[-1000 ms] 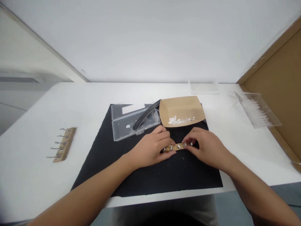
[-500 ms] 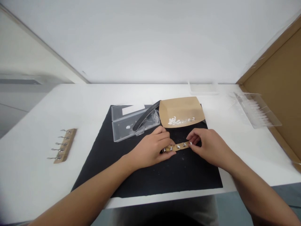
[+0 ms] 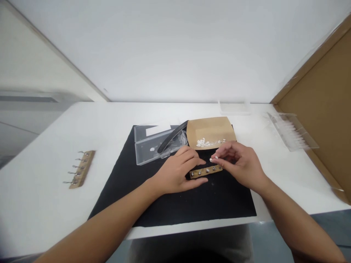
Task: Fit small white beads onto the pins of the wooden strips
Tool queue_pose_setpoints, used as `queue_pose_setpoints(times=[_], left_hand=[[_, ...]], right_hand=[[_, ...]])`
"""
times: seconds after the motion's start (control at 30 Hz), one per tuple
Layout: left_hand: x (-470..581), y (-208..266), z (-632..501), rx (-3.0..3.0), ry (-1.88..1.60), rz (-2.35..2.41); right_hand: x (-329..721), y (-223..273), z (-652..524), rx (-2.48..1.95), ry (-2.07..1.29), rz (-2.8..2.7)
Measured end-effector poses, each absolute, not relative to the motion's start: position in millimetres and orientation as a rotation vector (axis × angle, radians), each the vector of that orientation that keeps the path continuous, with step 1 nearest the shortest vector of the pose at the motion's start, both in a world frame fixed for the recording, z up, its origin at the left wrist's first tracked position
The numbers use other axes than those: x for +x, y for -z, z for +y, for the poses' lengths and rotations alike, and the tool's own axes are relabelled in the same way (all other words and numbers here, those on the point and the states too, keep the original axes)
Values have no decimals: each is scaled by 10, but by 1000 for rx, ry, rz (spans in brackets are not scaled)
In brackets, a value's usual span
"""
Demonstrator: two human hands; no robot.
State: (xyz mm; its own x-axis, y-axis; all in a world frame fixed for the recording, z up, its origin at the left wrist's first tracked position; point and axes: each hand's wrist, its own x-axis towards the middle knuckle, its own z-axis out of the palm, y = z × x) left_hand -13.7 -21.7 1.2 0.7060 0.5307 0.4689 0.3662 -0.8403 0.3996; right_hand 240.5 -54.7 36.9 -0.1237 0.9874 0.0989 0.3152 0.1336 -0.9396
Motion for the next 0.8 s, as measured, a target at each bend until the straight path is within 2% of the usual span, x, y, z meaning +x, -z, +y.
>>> queue_pose_setpoints(times=[0.3,0.47,0.67,0.8], left_hand=[[-30,-50,-307,2302,-1280,574],[-13,-57,-365,2105,-1216,724],[8,-74,-344,2167,-1404,599],[18,-73,-331,2150,-1412,560]], right_hand=[[2241,-259,-639,-1112,-1065,-1546],[2255,-260,-661,-1100,-1040,-1578],[2266,-226,-626,-1007,-954,-1652],[2288,-190,-600,-944,-911,-1679]])
